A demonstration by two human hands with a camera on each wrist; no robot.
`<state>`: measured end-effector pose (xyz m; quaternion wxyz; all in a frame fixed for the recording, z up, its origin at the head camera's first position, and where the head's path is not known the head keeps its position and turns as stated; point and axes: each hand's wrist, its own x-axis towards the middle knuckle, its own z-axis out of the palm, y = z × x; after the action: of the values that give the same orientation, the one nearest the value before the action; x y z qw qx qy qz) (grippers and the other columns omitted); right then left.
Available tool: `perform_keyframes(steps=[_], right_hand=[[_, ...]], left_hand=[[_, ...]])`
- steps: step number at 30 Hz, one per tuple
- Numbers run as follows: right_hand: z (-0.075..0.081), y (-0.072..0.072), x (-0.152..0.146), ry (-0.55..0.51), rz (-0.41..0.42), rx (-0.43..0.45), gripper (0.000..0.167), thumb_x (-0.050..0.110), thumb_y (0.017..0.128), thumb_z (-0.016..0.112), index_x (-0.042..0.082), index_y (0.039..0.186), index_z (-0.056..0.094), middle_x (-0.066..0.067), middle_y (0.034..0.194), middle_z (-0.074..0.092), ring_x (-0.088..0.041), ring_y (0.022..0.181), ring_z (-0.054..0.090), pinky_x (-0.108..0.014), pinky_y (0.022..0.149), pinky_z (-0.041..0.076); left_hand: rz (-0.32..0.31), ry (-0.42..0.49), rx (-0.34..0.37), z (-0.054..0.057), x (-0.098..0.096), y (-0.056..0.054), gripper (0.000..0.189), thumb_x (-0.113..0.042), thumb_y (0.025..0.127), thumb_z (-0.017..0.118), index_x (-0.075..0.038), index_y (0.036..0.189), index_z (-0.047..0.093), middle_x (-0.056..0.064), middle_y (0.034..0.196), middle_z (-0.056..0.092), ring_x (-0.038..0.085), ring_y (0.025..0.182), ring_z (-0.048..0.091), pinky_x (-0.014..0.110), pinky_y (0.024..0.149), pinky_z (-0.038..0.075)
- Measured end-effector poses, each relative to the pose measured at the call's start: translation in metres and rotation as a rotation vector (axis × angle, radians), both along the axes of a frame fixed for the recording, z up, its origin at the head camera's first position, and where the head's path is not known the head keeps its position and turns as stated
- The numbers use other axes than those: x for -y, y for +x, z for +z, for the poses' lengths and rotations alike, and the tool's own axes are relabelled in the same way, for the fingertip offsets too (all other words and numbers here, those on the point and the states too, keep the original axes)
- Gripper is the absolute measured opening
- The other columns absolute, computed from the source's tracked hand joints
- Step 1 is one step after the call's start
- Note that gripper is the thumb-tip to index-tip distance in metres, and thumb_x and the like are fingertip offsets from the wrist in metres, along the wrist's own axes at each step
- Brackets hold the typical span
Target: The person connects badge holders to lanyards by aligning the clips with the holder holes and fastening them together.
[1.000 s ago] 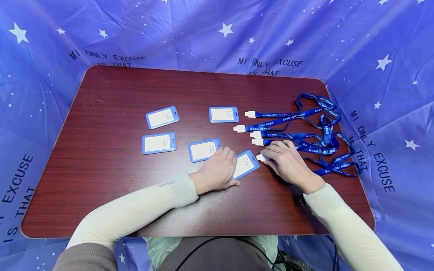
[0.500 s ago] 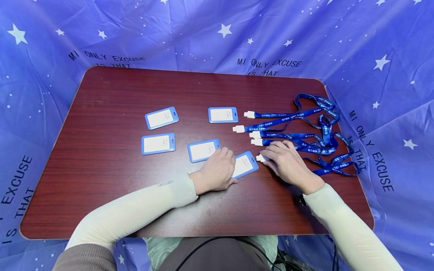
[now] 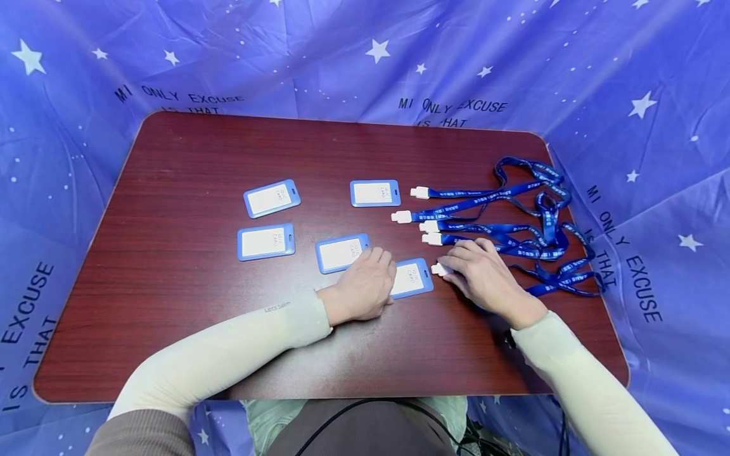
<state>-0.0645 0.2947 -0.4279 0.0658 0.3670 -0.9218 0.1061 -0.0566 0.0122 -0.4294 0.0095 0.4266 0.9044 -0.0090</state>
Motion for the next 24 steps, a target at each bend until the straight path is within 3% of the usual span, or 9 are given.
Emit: perform_keyframes(steps=[10,24], right_hand=[[0.0008,0.0016,-0.0009,0.011,0.016,0.015,0.023,0.014,0.086,0.082,0.007,0.108,0.078,-0.005,0.099,0.072,-0.032,0.11,0.06,-0.054,0.092,0.039],[0.0023,0.0063,0.0023,0.046,0.01,0.05,0.022,0.015,0.086,0.083,0.007,0.106,0.08,-0.007,0.099,0.071,-0.03,0.109,0.059,-0.056,0.097,0.038]], left_hand=[[-0.014,-0.013,-0.008,0.0001,0.0005,-0.0008,0.055,-0.046,0.09,0.071,-0.001,0.122,0.062,0.007,0.106,0.055,0.026,0.102,0.048,0.036,0.09,0.041],[-0.022,-0.028,0.0,0.0015,0.001,-0.0018,0.052,-0.043,0.091,0.07,-0.002,0.122,0.061,0.007,0.106,0.055,0.026,0.103,0.049,0.036,0.091,0.041]])
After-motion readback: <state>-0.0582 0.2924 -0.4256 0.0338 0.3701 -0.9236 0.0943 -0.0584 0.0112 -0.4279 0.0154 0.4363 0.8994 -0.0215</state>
